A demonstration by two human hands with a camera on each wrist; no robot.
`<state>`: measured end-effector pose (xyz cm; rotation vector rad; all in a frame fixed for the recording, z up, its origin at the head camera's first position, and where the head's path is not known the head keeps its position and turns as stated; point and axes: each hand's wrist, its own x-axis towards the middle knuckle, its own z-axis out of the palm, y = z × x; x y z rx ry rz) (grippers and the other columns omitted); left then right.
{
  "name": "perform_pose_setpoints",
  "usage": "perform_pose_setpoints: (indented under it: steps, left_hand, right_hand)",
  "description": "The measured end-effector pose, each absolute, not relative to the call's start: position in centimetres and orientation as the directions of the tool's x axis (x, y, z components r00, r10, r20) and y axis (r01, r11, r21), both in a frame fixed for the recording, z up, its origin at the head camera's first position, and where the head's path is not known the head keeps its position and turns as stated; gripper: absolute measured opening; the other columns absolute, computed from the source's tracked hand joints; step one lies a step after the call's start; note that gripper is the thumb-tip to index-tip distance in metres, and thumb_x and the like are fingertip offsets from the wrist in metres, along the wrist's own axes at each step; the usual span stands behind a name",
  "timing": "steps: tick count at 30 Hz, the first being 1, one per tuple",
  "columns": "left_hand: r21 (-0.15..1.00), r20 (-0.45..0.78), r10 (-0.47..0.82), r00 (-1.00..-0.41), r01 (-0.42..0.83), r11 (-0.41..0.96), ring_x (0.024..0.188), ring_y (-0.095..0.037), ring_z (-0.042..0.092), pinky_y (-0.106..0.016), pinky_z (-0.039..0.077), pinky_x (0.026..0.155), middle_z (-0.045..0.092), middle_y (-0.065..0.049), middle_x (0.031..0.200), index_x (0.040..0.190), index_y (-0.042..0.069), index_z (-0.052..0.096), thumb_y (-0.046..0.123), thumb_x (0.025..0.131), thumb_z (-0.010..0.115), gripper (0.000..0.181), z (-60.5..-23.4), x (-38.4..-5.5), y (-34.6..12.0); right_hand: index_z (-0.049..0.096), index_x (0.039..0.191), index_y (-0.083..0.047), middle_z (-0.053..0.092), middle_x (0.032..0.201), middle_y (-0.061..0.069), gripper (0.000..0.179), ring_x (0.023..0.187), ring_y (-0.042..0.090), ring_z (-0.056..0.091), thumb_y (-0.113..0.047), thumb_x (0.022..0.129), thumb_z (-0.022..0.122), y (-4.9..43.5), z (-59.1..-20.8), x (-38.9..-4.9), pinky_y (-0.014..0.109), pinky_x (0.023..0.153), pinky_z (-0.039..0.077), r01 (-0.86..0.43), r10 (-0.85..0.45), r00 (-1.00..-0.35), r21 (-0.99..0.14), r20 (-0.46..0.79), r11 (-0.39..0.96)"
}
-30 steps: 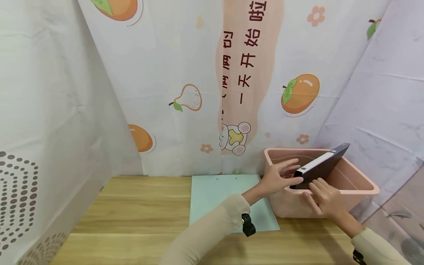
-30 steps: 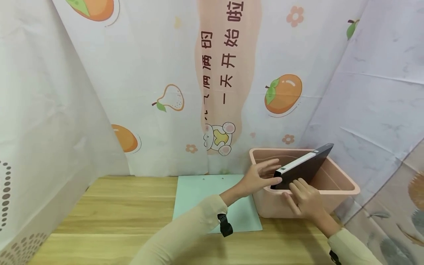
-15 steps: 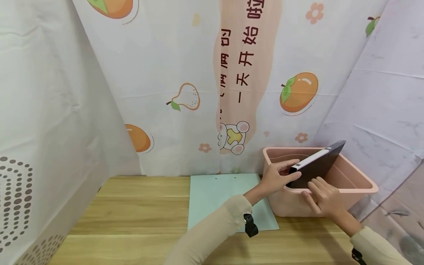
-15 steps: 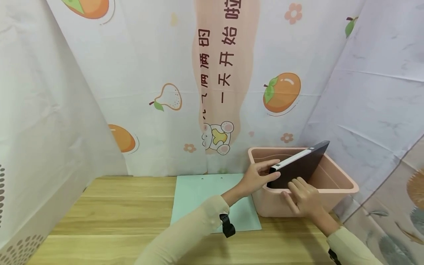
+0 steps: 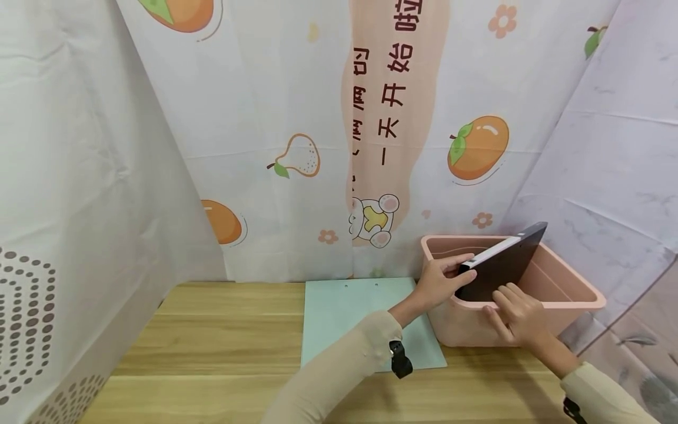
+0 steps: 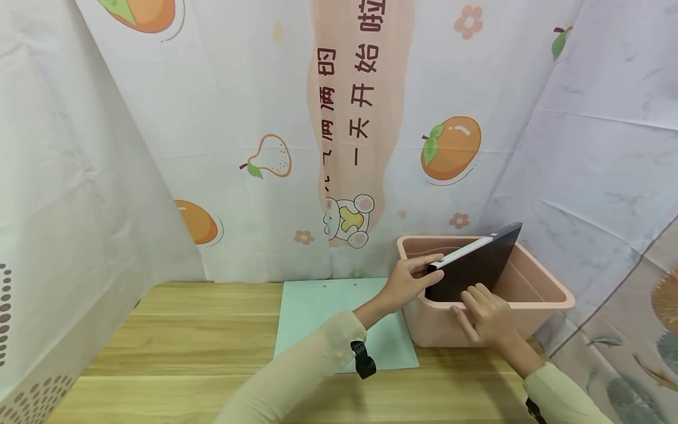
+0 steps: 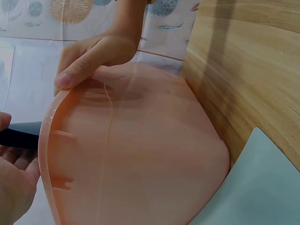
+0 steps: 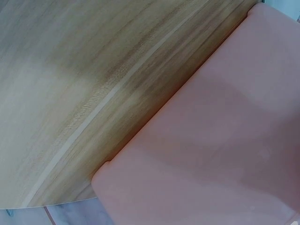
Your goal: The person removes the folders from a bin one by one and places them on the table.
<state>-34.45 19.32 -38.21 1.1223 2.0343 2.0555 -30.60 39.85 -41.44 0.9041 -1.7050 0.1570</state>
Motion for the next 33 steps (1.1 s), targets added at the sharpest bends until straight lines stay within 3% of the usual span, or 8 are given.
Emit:
perform_pose_setpoints:
  steps: [18, 33]
  left_hand:
    - [0.859, 0.483, 0.426, -0.765, 0.509, -0.06, 0.11, 0.0, 0.067, -0.01, 0.053, 0.085, 0.069, -0.009, 0.133, 0.135, 0.008, 0.067, 0.017, 0.1, 0.066, 0.036, -37.99, -34.6, 19.77]
    - [0.866, 0.482, 0.402, -0.778, 0.492, -0.087, 0.103, 0.0, 0.069, -0.011, 0.055, 0.081, 0.073, -0.011, 0.125, 0.128, 0.005, 0.072, 0.011, 0.095, 0.073, 0.034, -37.44, -34.48, 19.9]
  right_hand:
    - [0.048, 0.066, -0.005, 0.044, 0.064, 0.003, 0.052, 0.057, 0.014, 0.035, -0.041, 0.103, 0.043, 39.94, -41.52, -30.67, 0.023, 0.046, 0.022, -0.627, -0.485, -0.062, 0.344, 0.872, 0.699]
    - [0.049, 0.066, -0.004, 0.043, 0.063, 0.003, 0.053, 0.056, 0.013, 0.034, -0.041, 0.104, 0.043, 39.86, -41.39, -30.59, 0.022, 0.045, 0.022, -0.634, -0.481, -0.062, 0.338, 0.875, 0.696]
